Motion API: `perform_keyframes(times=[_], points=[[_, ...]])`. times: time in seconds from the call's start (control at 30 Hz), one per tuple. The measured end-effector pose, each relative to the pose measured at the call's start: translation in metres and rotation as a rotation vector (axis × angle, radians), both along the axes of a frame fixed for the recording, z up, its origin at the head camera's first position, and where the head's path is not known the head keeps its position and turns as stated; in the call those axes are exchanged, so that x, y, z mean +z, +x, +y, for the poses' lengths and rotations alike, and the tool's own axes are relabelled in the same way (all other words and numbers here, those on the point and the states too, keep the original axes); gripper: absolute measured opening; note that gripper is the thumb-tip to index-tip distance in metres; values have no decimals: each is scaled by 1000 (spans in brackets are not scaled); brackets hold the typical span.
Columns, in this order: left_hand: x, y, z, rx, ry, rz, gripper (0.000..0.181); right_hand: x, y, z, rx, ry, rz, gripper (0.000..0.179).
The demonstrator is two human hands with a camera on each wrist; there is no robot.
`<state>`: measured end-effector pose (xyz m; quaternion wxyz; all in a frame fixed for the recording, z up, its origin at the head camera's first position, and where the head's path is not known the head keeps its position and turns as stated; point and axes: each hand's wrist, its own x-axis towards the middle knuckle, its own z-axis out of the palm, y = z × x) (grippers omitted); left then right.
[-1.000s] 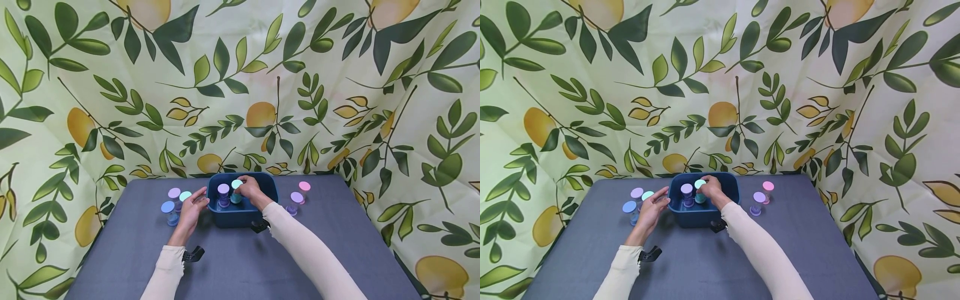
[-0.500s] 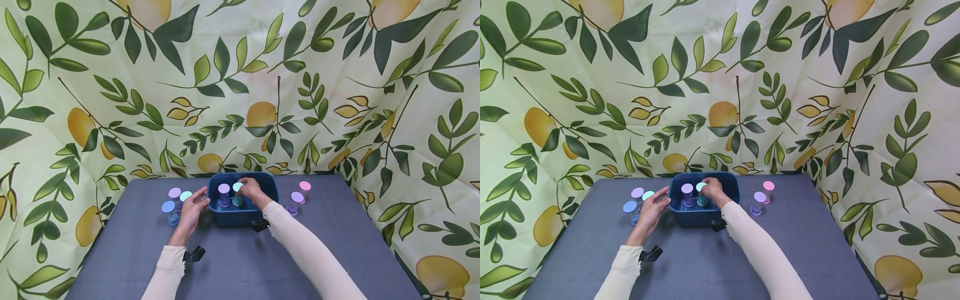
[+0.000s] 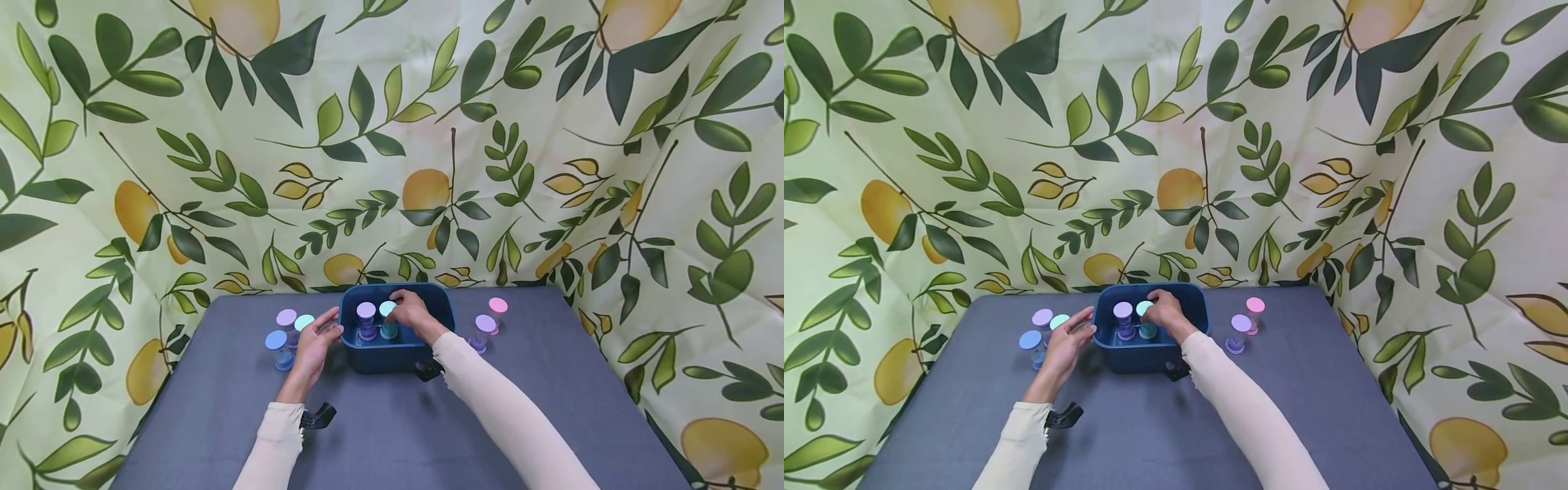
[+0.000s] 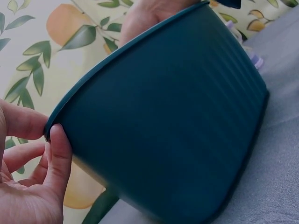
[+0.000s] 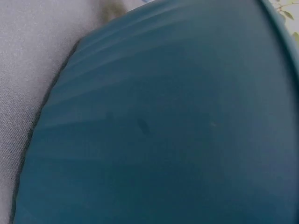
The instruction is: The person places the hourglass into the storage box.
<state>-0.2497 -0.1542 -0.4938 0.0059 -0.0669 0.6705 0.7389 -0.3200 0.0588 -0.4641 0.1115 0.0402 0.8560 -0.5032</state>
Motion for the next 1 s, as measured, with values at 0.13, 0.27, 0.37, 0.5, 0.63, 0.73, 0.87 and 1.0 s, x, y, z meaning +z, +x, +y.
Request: perform_keyframes(times=[0.13, 0.27, 0.37, 0.5, 0.63, 0.73, 0.87, 1.0], points=[[-1, 0, -1, 2, -9, 4, 48, 2, 2, 4, 1, -12, 17, 51], [-3, 1, -3, 12, -38, -20, 48, 3, 7, 11, 17, -17, 34, 50], [-3, 2, -2, 11, -47, -21, 48, 4, 12, 16, 24, -29, 57, 49], [0, 2, 0, 6, -32, -5, 48, 11, 18, 24, 23, -51, 97, 49], [-1, 2, 0, 5, -33, -8, 48, 18, 25, 30, 27, -87, 126, 48], [-2, 0, 0, 2, -32, -5, 49, 22, 30, 35, 34, -106, 155, 46], [-2, -1, 0, 1, -23, -4, 48, 28, 37, 42, 47, -139, 181, 46], [-2, 0, 0, 3, -11, -4, 48, 32, 44, 48, 54, -168, 201, 45]])
